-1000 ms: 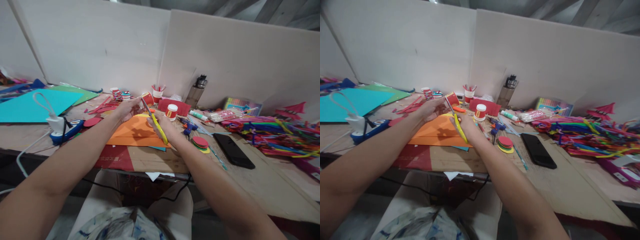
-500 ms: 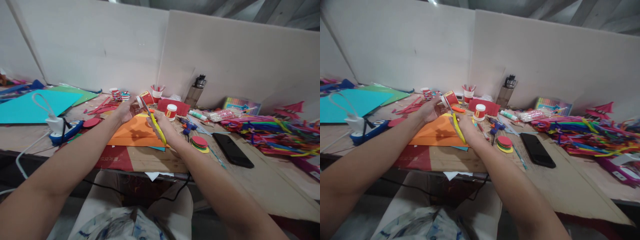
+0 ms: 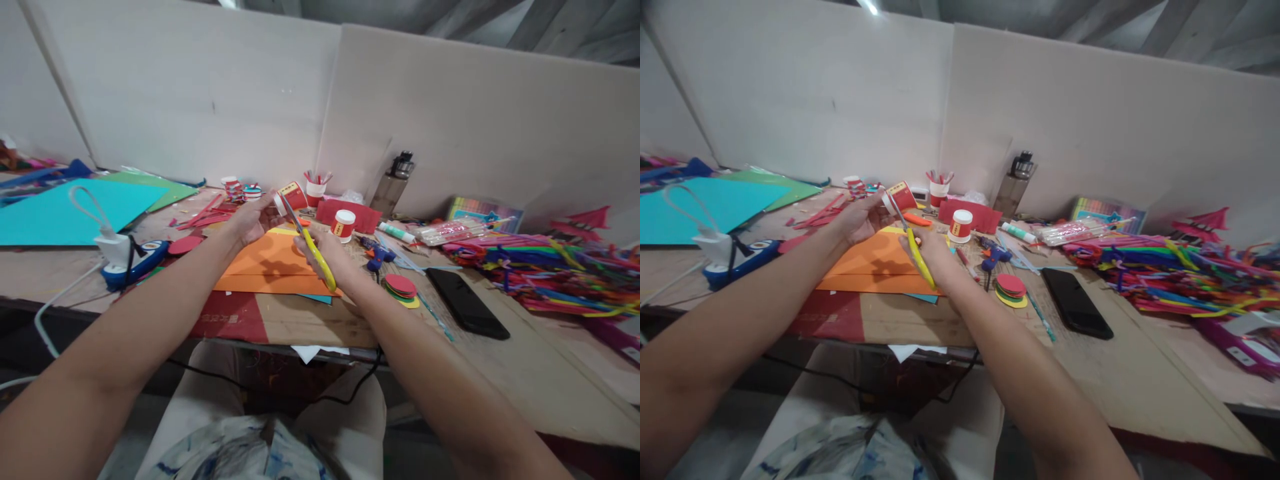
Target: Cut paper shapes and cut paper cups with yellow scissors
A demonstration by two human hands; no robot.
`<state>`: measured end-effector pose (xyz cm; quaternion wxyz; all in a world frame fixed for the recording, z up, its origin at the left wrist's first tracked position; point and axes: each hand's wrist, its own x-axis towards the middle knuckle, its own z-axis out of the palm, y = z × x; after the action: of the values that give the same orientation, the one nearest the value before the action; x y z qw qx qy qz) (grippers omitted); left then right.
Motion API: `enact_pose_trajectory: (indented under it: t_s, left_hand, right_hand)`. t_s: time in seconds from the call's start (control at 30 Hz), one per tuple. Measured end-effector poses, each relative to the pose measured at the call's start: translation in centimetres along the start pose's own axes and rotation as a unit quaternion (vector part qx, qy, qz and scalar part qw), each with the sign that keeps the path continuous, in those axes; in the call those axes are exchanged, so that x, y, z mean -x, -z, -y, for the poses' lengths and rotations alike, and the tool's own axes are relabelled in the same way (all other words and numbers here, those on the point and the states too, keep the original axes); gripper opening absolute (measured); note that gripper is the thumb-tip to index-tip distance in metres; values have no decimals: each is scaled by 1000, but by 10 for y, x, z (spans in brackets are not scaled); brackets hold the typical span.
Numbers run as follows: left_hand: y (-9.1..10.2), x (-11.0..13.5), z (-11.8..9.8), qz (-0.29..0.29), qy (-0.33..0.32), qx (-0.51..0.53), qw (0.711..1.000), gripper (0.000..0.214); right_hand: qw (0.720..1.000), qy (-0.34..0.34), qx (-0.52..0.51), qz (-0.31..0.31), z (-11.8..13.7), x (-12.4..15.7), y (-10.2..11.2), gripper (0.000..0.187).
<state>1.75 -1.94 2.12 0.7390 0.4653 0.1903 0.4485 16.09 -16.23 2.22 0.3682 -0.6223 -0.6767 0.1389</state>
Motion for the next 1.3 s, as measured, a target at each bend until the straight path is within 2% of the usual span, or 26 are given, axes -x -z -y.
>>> enact_pose_trajectory:
  t_s: [0.17,0.4,0.63,0.7,0.83,0.9,1.07,1.3]
  left_hand:
    - [3,-1,-1,14,-10,-21,1000,25]
    - [11,-4,-6,31,19,-67,997,25]
    - [18,-8,-8,52,24,-67,996,21]
    - [18,-8,-7,49,17,-63,997,20]
    - [14,-5,-3,32,46,-52,997,26]
    - [10,-3,0,30,59,-40,997,31]
    - [2,-1,2,41,7,-21,999,30]
    - [-1,0,3,13,-50,-36,998,19]
  right_hand:
    - [1000,-3,1,10,-3,1,0,37]
    - [1000,10,-3,19,-8,-1,-1,36]
    - [986,-58,-126,89,-8,1,0,42]
    - [985,-49,-132,97,-8,1,0,43]
    - [994,4,-88,68,-6,1,1,41]
    - [996,8,-67,50,-5,1,1,41]
    - [998,-6,-45,33,-5,0,-1,41]
    - [999,-4,-49,17,-8,0,-4,40]
